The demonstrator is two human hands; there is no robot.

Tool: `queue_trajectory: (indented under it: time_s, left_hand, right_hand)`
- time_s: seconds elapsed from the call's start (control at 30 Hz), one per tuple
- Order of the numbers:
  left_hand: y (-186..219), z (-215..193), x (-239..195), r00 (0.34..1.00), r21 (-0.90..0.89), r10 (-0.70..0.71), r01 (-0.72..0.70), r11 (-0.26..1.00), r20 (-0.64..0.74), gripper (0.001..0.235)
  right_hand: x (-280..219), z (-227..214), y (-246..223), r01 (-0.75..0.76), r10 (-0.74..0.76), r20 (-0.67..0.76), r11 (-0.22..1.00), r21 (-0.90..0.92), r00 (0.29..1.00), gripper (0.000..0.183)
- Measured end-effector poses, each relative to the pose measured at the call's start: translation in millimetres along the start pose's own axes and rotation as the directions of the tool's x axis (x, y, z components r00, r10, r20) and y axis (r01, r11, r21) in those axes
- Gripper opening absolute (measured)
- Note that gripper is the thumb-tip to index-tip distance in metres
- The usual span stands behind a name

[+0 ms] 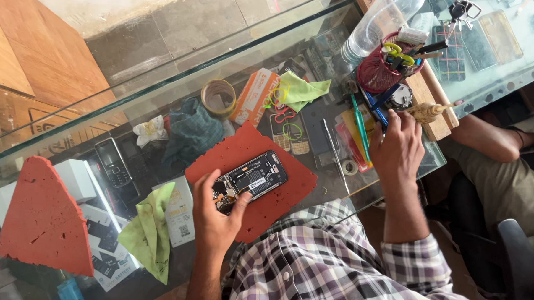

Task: The person disassembles and works on the internal components of a mobile phone on a glass counter using a screwdriver and various small tools.

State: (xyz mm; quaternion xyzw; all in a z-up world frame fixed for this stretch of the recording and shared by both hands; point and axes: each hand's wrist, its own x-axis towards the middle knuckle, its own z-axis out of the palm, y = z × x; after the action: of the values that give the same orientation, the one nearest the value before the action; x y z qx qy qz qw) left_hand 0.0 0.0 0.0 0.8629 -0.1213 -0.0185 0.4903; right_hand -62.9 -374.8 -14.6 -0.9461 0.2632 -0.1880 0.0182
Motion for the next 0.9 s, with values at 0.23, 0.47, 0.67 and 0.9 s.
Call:
queue_trajectory:
  time_s: [0.23,0.47,0.67,0.9]
  left_hand:
    - [34,-17,20,0.963,0.437,-0.112,-0.007,0.899,0.244,0.099]
    - [12,-15,18,0.961,0.474,0.128,-0.234,0.849,0.245,0.09]
    - [1,-19,19,0.94,0.482,0.182,-0.307,0.821,0.289,0.095]
    - [9,-7,24,0.886,0.346,0.368,-0.451,0.823,0.281,0.092]
  right_hand:
    - [5,-7,-6,0.041,-0.04,-0.028,0.998,0.044,0.999,0.022]
    - [-8,-61,-34,0.199,-0.071,-0.268,0.851,0.487,0.961,0.016]
    - [-37,-60,-60,0.285,-0.224,-0.186,0.588,0.757,0.957,0.03]
    - [-57,-34,-96,0.452,-0.431,-0.217,0.576,0.682,0.876,0.051]
